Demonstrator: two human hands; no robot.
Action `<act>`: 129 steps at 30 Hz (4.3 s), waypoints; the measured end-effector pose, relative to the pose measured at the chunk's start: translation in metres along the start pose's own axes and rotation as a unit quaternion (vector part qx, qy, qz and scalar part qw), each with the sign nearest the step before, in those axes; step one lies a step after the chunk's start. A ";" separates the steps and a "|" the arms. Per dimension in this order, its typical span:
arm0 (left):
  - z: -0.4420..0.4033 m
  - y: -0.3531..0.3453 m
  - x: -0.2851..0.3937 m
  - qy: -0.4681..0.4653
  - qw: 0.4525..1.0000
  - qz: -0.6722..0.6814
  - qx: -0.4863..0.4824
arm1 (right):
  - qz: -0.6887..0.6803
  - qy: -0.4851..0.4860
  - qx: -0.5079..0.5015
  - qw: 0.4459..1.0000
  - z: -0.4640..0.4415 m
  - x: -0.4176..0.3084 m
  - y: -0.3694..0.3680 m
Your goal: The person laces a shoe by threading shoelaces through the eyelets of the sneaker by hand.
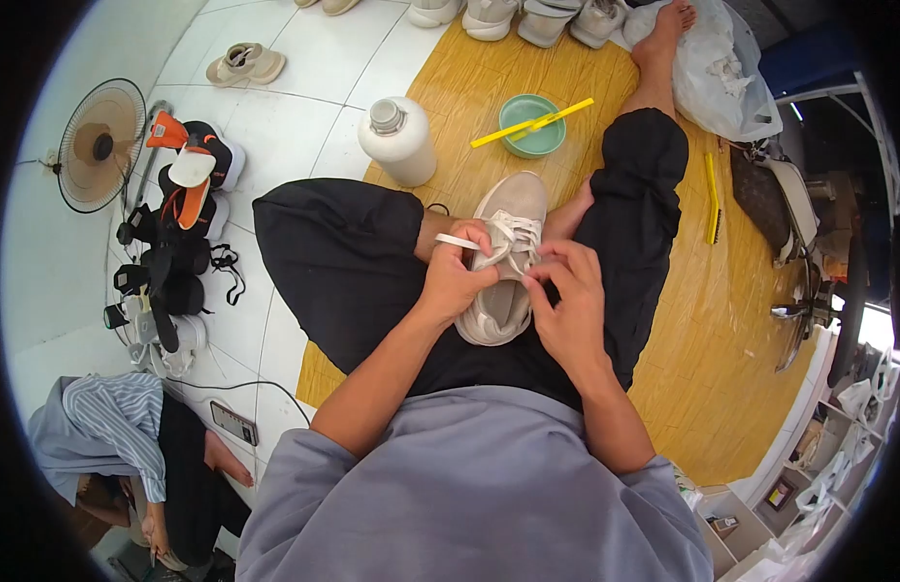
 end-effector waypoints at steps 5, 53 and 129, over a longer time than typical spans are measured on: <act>0.000 0.005 -0.006 0.029 0.996 0.064 0.053 | -0.106 -0.053 -0.082 0.990 0.025 -0.022 0.034; 0.018 -0.025 0.010 -0.118 0.985 -0.100 0.071 | -0.156 -0.083 -0.031 0.984 0.032 0.011 0.021; 0.061 -0.043 0.124 -0.284 0.761 -0.583 0.016 | -0.055 0.046 0.016 0.997 0.023 0.021 -0.007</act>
Point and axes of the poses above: each hand's wrist, its own z-axis away from the middle knuckle, its own y-axis out of the back of the hand, x = y × z, the point moved 10 cm from there along -z, towards the middle knuckle, and after that the axes turned 4 degrees about y, right-handed, at the moved point
